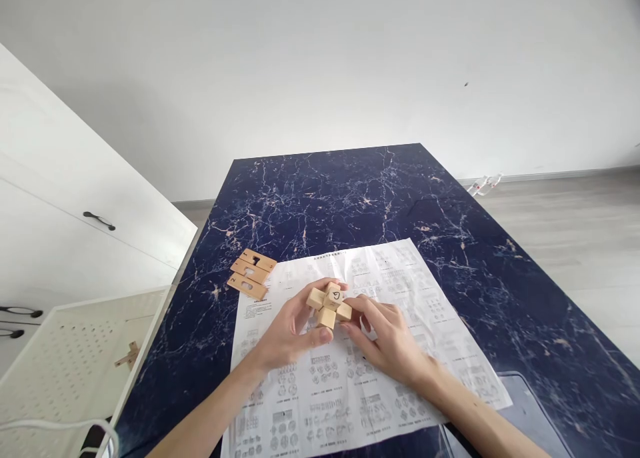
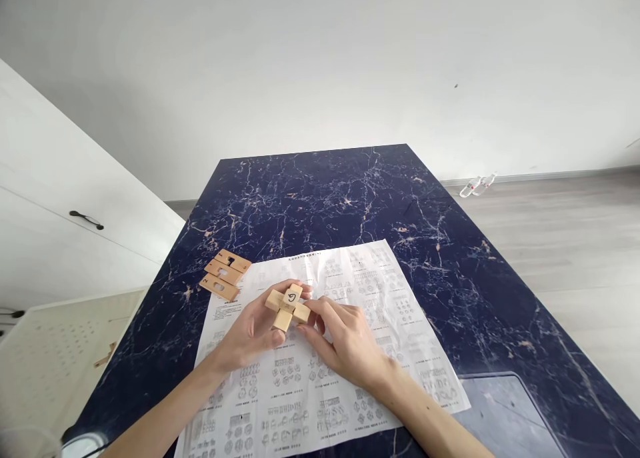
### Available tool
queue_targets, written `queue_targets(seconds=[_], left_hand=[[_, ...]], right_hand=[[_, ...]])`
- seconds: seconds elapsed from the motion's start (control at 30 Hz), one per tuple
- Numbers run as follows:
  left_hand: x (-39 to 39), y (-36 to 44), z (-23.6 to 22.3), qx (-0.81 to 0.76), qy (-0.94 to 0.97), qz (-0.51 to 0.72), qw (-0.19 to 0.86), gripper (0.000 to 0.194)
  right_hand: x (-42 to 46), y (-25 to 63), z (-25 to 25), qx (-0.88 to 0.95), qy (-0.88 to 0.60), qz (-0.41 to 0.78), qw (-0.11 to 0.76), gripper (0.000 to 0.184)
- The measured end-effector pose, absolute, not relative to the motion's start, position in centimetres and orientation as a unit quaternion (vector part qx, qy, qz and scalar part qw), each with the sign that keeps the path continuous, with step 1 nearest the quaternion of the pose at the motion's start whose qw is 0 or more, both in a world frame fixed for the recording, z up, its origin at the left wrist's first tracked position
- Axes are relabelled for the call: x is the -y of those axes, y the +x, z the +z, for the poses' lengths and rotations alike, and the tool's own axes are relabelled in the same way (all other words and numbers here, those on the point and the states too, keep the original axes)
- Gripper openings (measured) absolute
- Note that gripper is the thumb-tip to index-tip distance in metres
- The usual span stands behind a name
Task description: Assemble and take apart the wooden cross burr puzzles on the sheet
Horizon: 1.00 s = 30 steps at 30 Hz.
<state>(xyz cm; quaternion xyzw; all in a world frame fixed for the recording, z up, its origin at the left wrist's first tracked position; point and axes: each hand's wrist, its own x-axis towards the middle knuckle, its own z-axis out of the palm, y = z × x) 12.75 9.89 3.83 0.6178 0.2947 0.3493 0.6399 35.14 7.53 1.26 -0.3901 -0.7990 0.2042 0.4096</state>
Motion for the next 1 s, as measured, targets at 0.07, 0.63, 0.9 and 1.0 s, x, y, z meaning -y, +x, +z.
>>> queue_targets(seconds=[0.07,0.63,0.9,1.0], left_hand=[[-9.9,12.7,3.7,-0.309,0.621,0.36,0.624,0.07],[-9.0,13.4,2.9,-0.376,0.781,0.356,0.348,0.066],[-9.4,13.3,3.0,-0.352,0.822,0.363,0.262,0.07],[-9.7,13.2,3.2,-0.35,0.822,0.363,0.263,0.069]], right_hand=[[-7.6,35.1,1.2,0.797,-0.406,0.204,0.398,0.012],[-7.9,35.9,1.8,0.79,-0.422,0.267,0.355,0.025],[-7.8,35.9,2.5,0.785,-0.421,0.325,0.318,0.024],[-7.9,36.0,2.7,0.789,-0.418,0.332,0.305,0.021]])
